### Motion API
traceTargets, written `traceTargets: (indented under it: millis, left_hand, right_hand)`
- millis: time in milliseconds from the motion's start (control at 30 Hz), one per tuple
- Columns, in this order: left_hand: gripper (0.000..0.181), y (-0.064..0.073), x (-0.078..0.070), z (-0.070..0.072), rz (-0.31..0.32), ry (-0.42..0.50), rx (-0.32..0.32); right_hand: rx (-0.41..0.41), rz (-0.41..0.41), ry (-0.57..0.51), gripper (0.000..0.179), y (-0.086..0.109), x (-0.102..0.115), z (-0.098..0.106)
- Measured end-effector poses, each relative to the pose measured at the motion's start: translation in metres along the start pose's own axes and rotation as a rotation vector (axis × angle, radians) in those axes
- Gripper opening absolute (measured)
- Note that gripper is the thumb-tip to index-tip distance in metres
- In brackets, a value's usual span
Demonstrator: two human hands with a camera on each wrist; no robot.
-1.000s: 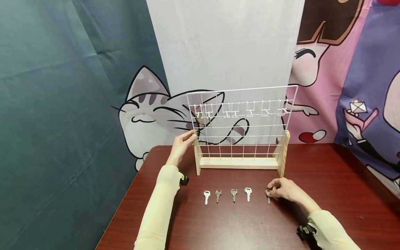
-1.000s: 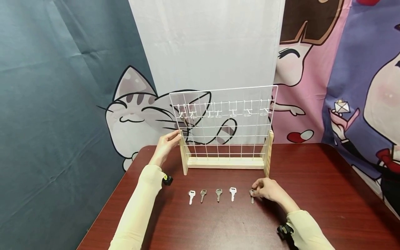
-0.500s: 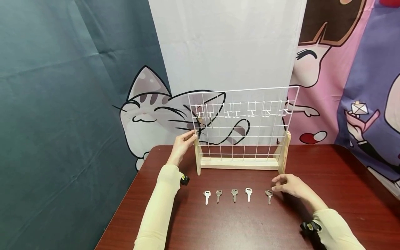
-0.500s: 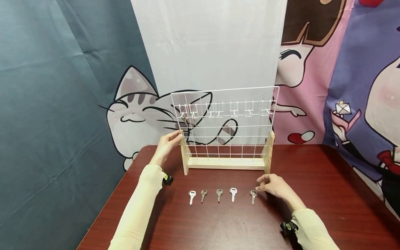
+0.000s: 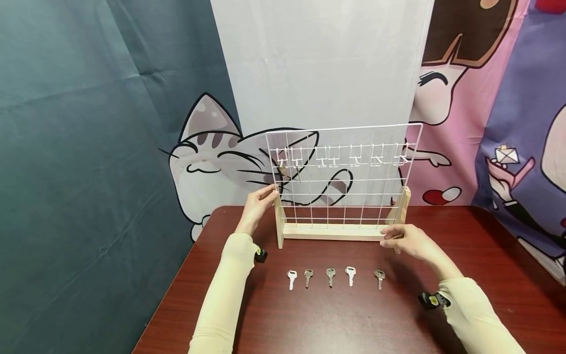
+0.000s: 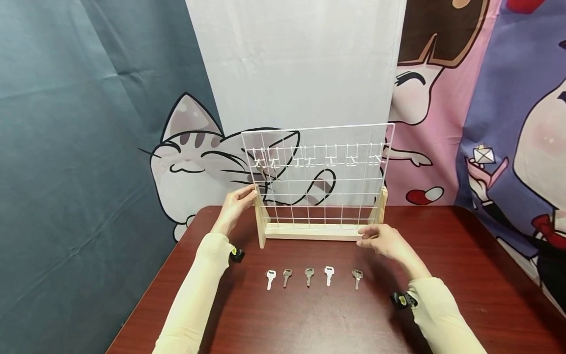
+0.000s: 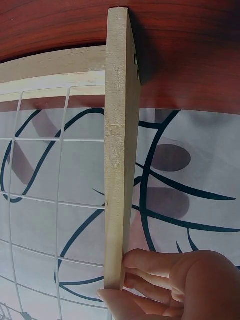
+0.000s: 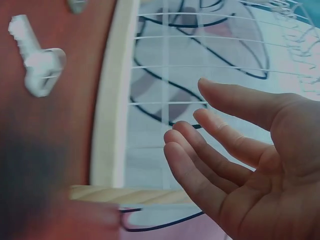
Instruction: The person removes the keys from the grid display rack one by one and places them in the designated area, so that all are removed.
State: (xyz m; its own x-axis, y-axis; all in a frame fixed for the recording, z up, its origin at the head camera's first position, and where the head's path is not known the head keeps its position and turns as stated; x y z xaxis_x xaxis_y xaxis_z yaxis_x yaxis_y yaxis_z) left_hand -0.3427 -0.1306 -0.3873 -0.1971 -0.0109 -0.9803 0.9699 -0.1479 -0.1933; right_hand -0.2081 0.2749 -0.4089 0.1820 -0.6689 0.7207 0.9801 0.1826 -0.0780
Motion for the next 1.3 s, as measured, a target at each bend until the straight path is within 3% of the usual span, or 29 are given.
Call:
traceTargets:
  millis: [367, 733, 967, 1300]
  left_hand:
    - [0.041, 0.000, 0.000, 0.000, -0.002, -0.012, -0.012]
    - [0.042, -0.001, 0.001, 0.000, -0.006, -0.008, -0.002]
    - [0.042, -0.001, 0.000, 0.000, -0.005, -0.025, -0.008]
    - [0.040, -0.002, -0.009, 0.003, -0.051, -0.177, -0.026]
  right_hand:
    - [-0.053, 0.071, -0.003, 0.034, -0.017, 0.030, 0.017]
    - [-0.027, 0.140, -0.068, 0.035, -0.042, 0.056, 0.001]
    - [0.005, 0.118, -0.133, 0.039, -0.060, 0.082, -0.010]
    - [-0.035, 0.142, -0.299, 0.041, -0.081, 0.127, -0.016]
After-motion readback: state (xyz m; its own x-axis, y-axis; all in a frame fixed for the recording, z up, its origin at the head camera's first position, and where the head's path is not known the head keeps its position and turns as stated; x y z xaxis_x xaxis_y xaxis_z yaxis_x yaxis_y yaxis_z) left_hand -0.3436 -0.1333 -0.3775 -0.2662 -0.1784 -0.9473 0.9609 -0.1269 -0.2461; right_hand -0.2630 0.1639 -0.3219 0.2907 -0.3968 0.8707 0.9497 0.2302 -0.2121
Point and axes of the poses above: each hand's wrist, its own y-axis away from the middle knuckle, its own z-axis out of the back of the hand, x = y × z, the point moved 2 cm from there along -y, towards the middle knuckle, and after that the axes turned 1 degree about -y, right-handed, at the moved point
